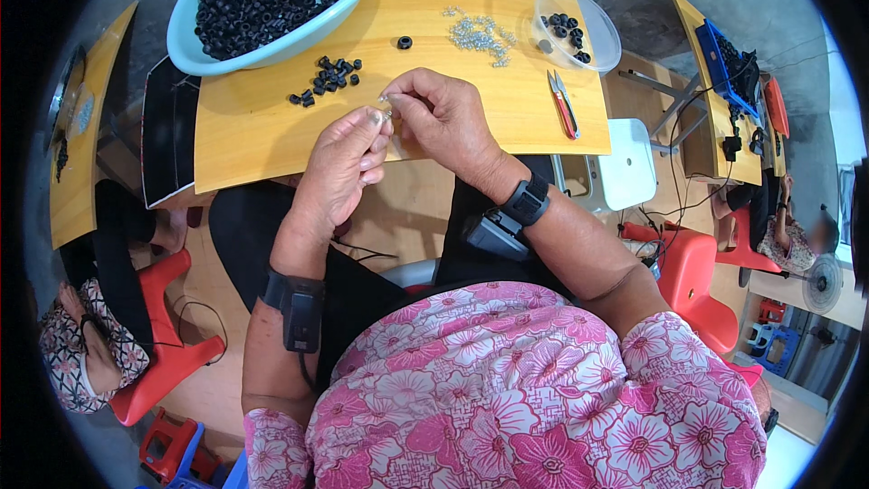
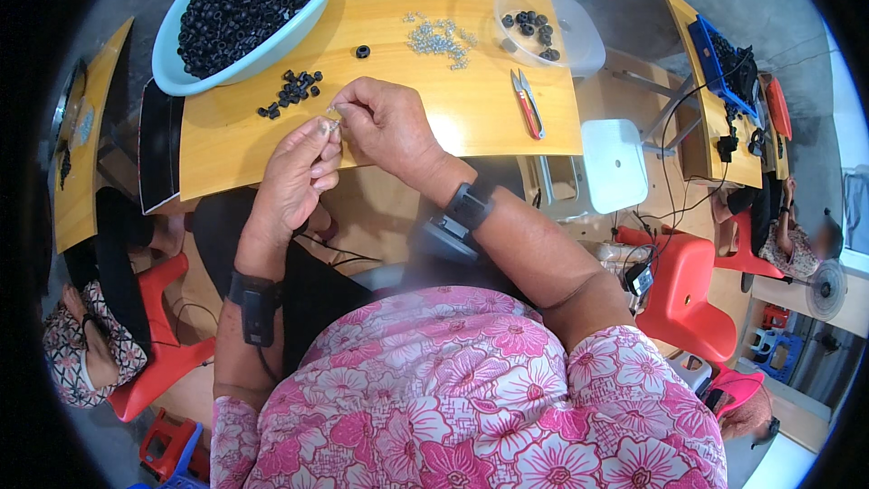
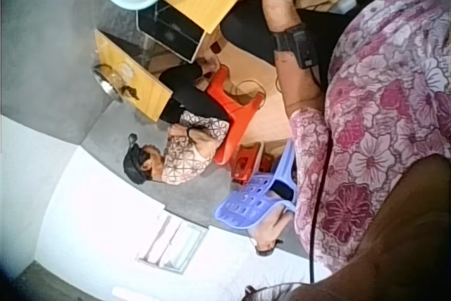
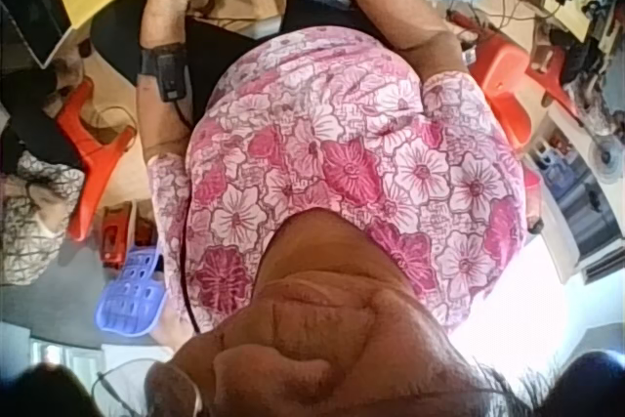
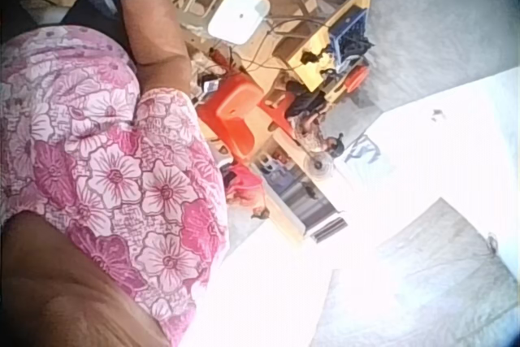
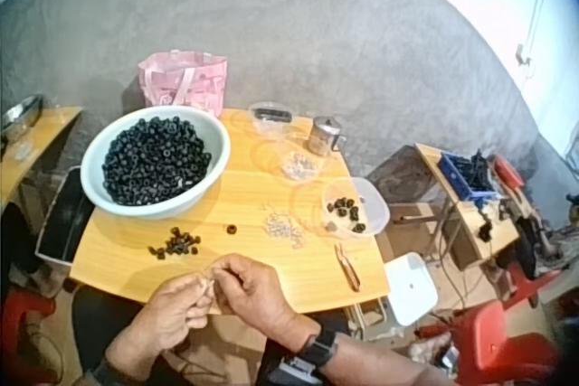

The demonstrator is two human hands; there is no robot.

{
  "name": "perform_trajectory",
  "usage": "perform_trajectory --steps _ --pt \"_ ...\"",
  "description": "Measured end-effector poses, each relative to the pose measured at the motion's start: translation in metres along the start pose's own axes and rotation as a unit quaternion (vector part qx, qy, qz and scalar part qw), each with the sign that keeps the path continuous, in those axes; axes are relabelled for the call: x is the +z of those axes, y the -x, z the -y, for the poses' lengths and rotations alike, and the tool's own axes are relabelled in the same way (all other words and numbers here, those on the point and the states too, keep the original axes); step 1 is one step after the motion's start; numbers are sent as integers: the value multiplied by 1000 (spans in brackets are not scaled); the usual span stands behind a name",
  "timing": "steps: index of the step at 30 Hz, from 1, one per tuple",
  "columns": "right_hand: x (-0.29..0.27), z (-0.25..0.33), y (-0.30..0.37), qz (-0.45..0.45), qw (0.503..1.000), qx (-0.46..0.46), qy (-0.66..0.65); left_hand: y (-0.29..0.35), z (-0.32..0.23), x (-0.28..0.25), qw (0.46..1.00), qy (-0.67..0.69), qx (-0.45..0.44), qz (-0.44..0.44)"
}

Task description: Manually assembling small plastic and metal components at a workshop table.

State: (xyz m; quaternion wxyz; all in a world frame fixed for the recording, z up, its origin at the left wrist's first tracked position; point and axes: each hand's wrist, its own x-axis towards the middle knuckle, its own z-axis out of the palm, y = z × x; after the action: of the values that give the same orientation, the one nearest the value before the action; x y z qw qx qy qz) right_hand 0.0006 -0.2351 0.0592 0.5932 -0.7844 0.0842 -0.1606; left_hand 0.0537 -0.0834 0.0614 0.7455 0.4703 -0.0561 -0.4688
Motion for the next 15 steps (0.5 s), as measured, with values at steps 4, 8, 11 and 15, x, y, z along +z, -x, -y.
perform_trajectory --steps 4,8,11,15 --pt "-10 -7 -6 -41 989 -72 124 3 1 1 1000 -2 3 -8" --pt "-19 -16 -10 -48 957 -127 258 3 3 -4 1000 0 2 6" --pt "-18 -17 -10 -40 940 -129 315 6 4 -4 1000 -7 8 6" --pt "-19 -17 -7 -37 941 -129 310 8 3 -4 1000 -16 10 6"
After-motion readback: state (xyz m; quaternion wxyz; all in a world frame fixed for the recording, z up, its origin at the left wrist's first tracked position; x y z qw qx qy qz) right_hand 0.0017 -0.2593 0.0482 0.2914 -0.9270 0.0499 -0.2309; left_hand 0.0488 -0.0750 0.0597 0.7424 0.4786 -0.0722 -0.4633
